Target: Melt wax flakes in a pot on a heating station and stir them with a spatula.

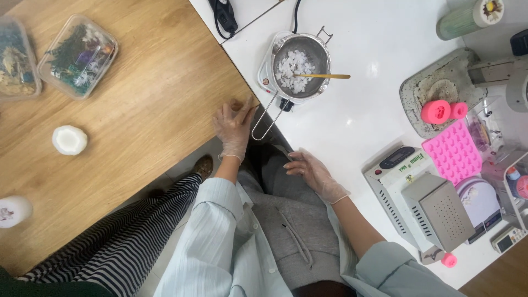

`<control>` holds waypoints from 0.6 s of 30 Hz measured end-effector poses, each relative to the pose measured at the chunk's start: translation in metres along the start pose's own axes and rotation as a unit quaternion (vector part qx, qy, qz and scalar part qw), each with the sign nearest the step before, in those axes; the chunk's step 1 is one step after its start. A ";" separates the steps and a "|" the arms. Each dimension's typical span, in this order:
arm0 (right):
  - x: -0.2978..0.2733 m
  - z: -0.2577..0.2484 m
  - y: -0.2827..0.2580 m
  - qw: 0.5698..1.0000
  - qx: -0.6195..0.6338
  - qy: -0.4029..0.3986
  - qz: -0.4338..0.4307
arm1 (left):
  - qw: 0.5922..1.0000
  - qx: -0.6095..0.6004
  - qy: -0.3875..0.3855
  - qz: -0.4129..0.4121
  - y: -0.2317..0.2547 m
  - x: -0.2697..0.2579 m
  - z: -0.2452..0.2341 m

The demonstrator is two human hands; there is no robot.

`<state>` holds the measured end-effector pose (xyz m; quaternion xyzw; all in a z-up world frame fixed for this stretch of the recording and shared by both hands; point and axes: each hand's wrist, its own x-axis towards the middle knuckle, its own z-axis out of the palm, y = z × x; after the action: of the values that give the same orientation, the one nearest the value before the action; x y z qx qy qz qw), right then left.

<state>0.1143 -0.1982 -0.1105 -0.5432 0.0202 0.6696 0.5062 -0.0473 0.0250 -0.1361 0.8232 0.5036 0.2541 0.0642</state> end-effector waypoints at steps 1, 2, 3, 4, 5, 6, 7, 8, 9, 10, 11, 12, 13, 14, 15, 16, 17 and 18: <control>0.000 0.000 0.000 1.000 -0.002 -0.002 0.001 | 1.000 -0.004 0.011 0.015 -0.001 0.000 0.002; -0.002 0.000 0.000 1.000 -0.004 -0.003 0.001 | 0.999 -0.009 0.023 0.031 -0.002 -0.002 0.005; -0.002 0.000 0.000 1.000 -0.004 -0.002 0.002 | 0.999 -0.010 0.022 0.031 -0.004 -0.004 0.008; -0.001 0.000 0.000 1.000 -0.008 -0.001 0.007 | 0.998 -0.025 0.029 0.049 -0.005 -0.005 0.012; 0.000 0.000 -0.001 1.000 -0.011 0.000 0.013 | 0.996 -0.040 0.036 0.068 -0.006 -0.006 0.016; 0.002 -0.003 0.002 1.000 -0.010 -0.001 0.013 | 0.996 -0.039 0.036 0.068 -0.008 -0.005 0.015; 0.003 -0.007 0.004 1.000 0.005 -0.010 0.008 | 0.994 -0.041 0.045 0.087 -0.009 -0.004 0.014; 0.006 -0.010 0.006 1.000 0.020 -0.019 0.003 | 0.992 -0.043 0.054 0.106 -0.011 -0.002 0.013; 0.007 -0.009 0.005 1.000 0.020 -0.020 0.002 | 0.992 -0.043 0.055 0.106 -0.013 -0.002 0.015; 0.006 -0.008 0.004 1.000 0.022 -0.022 0.004 | 0.990 -0.057 0.054 0.115 -0.013 -0.005 0.016; 0.004 -0.008 0.004 0.999 0.024 -0.024 0.005 | 0.988 -0.071 0.053 0.123 -0.014 -0.008 0.017; 0.003 -0.009 0.004 0.999 0.023 -0.025 0.007 | 0.989 -0.070 0.052 0.121 -0.016 -0.011 0.016; 0.002 -0.009 0.004 1.000 0.013 -0.026 0.007 | 0.989 -0.064 0.052 0.120 -0.017 -0.014 0.014; 0.005 -0.008 0.003 1.000 0.005 -0.028 0.004 | 0.989 -0.058 0.054 0.122 -0.020 -0.013 0.014; 0.008 -0.010 0.003 1.000 0.005 -0.030 0.002 | 0.989 -0.058 0.055 0.124 -0.022 -0.012 0.009; 0.008 -0.013 0.004 0.999 0.012 -0.041 0.006 | 0.989 -0.070 0.054 0.117 -0.023 -0.015 0.002; 0.007 -0.016 0.007 0.998 0.018 -0.052 0.010 | 0.989 -0.082 0.052 0.110 -0.024 -0.018 -0.005; 0.005 -0.015 0.006 0.998 0.018 -0.055 0.011 | 0.990 -0.078 0.053 0.109 -0.027 -0.020 -0.010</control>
<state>0.1214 -0.2066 -0.1239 -0.4961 0.0107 0.7036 0.5087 -0.0808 0.0192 -0.1437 0.8512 0.3918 0.3414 0.0736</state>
